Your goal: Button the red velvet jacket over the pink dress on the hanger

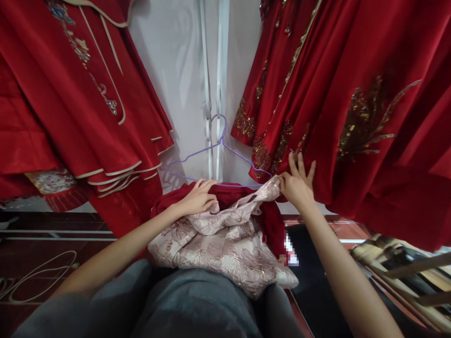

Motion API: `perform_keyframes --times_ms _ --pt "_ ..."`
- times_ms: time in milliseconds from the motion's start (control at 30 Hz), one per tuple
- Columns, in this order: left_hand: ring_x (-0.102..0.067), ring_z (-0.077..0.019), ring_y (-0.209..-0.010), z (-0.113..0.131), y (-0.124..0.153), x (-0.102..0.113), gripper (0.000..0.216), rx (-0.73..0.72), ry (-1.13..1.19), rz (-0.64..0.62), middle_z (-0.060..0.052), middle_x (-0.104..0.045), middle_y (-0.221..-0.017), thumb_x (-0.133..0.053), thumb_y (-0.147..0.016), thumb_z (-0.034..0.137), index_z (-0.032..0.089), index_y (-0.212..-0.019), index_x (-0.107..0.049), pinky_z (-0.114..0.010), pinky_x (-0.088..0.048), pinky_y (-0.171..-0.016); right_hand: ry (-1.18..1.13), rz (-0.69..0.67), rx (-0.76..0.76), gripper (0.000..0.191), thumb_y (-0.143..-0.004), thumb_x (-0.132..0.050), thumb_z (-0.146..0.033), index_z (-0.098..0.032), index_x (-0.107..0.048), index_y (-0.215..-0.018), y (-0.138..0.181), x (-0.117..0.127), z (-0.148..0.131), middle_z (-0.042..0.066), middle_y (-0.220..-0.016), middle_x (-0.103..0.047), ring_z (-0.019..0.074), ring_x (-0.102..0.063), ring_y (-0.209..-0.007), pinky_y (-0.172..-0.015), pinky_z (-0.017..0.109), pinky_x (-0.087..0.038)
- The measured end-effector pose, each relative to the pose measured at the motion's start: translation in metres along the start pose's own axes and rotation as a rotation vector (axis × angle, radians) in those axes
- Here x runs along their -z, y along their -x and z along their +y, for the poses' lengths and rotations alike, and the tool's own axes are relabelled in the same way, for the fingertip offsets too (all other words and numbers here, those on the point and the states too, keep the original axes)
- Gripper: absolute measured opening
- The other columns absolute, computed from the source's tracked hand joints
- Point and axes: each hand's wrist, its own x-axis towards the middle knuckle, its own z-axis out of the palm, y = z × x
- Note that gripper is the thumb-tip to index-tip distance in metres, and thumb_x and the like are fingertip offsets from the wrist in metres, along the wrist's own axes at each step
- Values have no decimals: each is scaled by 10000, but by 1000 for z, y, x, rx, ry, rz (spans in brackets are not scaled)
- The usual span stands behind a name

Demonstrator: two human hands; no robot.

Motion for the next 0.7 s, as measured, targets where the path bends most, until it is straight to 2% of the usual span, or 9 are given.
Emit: perform_keyframes --times_ms 167,367,567,700 --pt "-369 -264 -1340 8 7 15 279 -6 42 22 -119 -442 -1427 -470 -931 305 210 -872 -726 -514 -243 -1090 107 9 8 238 -842 -492 -239 -152 -706 -787 14 -10 19 113 -1563 -251 376 -154 -1443 -1126 662 -64" --pt "-385 -279 -1331 9 5 16 263 10 65 0 -125 -448 -1426 -484 -920 279 199 -866 -729 -517 -238 -1092 90 62 -15 232 -844 -491 -263 -166 -694 -790 10 -14 18 126 -1553 -275 356 -190 -1438 -1129 643 -67" --pt "-364 -275 -1356 16 0 14 271 7 77 -10 -118 -422 -1462 -473 -923 273 195 -861 -726 -523 -243 -1099 -53 166 -32 239 -874 -481 -267 -173 -701 -873 -15 8 -11 99 -1461 -442 308 -384 -1335 -1128 596 -170" --pt "-307 -272 -1394 27 -13 5 258 13 133 -15 -97 -366 -1504 -483 -917 293 219 -885 -728 -533 -234 -1110 -154 197 24 226 -879 -487 -257 -203 -706 -867 -45 16 -39 80 -1250 -615 279 -506 -1175 -1127 583 -158"
